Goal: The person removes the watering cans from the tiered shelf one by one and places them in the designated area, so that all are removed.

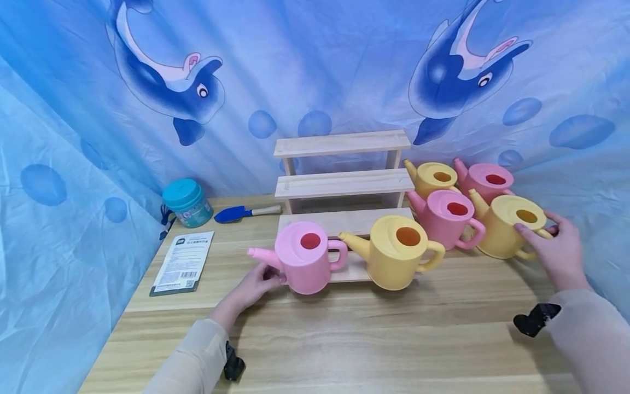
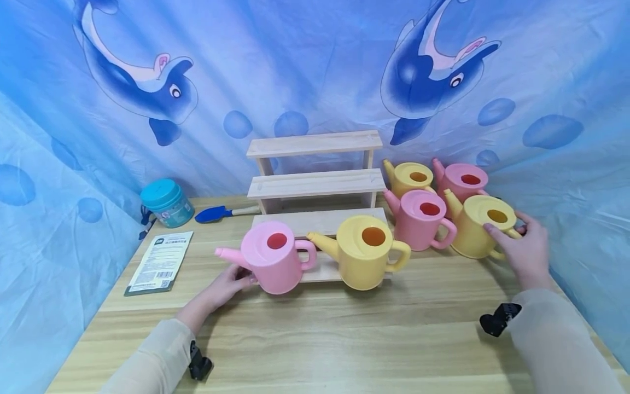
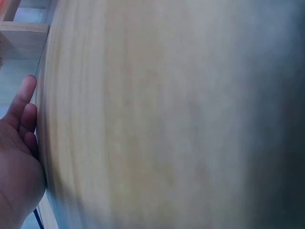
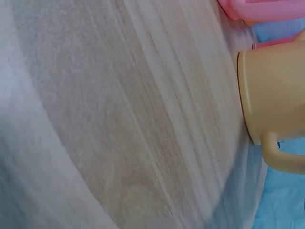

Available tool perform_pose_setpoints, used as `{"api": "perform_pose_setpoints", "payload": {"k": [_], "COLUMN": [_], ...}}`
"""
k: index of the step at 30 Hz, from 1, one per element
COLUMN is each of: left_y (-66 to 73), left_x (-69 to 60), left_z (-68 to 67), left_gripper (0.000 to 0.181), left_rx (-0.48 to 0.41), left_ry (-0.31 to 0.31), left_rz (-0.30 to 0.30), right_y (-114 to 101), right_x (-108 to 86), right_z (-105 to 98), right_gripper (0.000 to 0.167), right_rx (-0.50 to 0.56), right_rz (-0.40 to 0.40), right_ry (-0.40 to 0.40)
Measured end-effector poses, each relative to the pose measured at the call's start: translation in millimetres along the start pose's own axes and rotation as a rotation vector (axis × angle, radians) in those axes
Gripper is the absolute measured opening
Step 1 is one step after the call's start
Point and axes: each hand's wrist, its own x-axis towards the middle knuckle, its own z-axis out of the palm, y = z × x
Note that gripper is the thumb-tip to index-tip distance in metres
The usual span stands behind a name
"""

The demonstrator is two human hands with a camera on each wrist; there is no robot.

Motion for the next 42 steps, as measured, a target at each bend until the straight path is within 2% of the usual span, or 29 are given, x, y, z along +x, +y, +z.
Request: {"api": "perform_pose_setpoints", "payload": {"k": [5, 9, 12, 15, 17, 23, 27, 30, 32, 34, 36, 39, 42], "left_y": [2.0, 3.0, 3.3, 4.4, 4.3, -0.6, -1.8, -0.9, 0.1, 9.5, 10.4, 10.1, 1.2], "left_x": [1.7, 3.0, 3.1, 2.4, 1.9, 1.7, 2.4, 2.8, 2.1, -2.0, -3.1, -3.1, -0.1], "left_z": [-1.3, -1.3, -1.5, -2.1, -2.2, -1.5, -0.6, -0.2, -0.7, -1.9, -2.6, -2.7, -1.8], "left_gripper": [0.060, 0.061, 0.060, 0.059, 0.060, 0.061, 0.058, 0.055, 0.055, 0.055, 0.055, 0.053, 0.052], "left_rx": [0.000, -0.007, -0.004, -0.002, 0.001, 0.011, 0.011, 0.011, 0.011, 0.005, 0.004, 0.002, 0.009], "left_ry": [-0.011, -0.014, -0.006, 0.000, -0.002, 0.003, 0.003, -0.007, -0.010, -0.015, -0.012, -0.006, 0.001], "left_rz": [-0.026, -0.033, -0.032, -0.029, -0.025, -0.022, -0.013, -0.002, 0.002, -0.010, -0.015, -0.026, -0.026], "right_y": [-2.0, -14.2, -30.5, -50.9, -66.6, -114.7, -139.0, -154.9, -164.2, -174.5, -182.2, -191.0, -194.2], "right_x": [2.1, 5.3, 10.9, 16.4, 19.6, 22.1, 16.4, 9.2, 5.0, -0.5, -5.6, -13.3, -20.4], "right_z": [-4.6, -10.3, -13.8, -17.2, -18.1, -6.8, 5.4, 15.2, 22.6, 30.2, 39.4, 52.4, 64.0], "right_gripper": [0.086, 0.085, 0.082, 0.082, 0.083, 0.078, 0.075, 0.073, 0.071, 0.069, 0.068, 0.067, 0.070], "right_rx": [-0.018, -0.046, -0.084, -0.104, -0.105, -0.098, -0.076, -0.055, -0.037, -0.041, -0.048, -0.078, -0.093], "right_rz": [0.006, 0.027, -0.027, -0.089, -0.124, -0.281, -0.387, -0.429, -0.473, -0.491, -0.518, -0.590, -0.664], "right_ry": [-0.023, 0.006, 0.040, 0.034, 0.003, -0.162, -0.296, -0.411, -0.486, -0.552, -0.610, -0.685, -0.762]}}
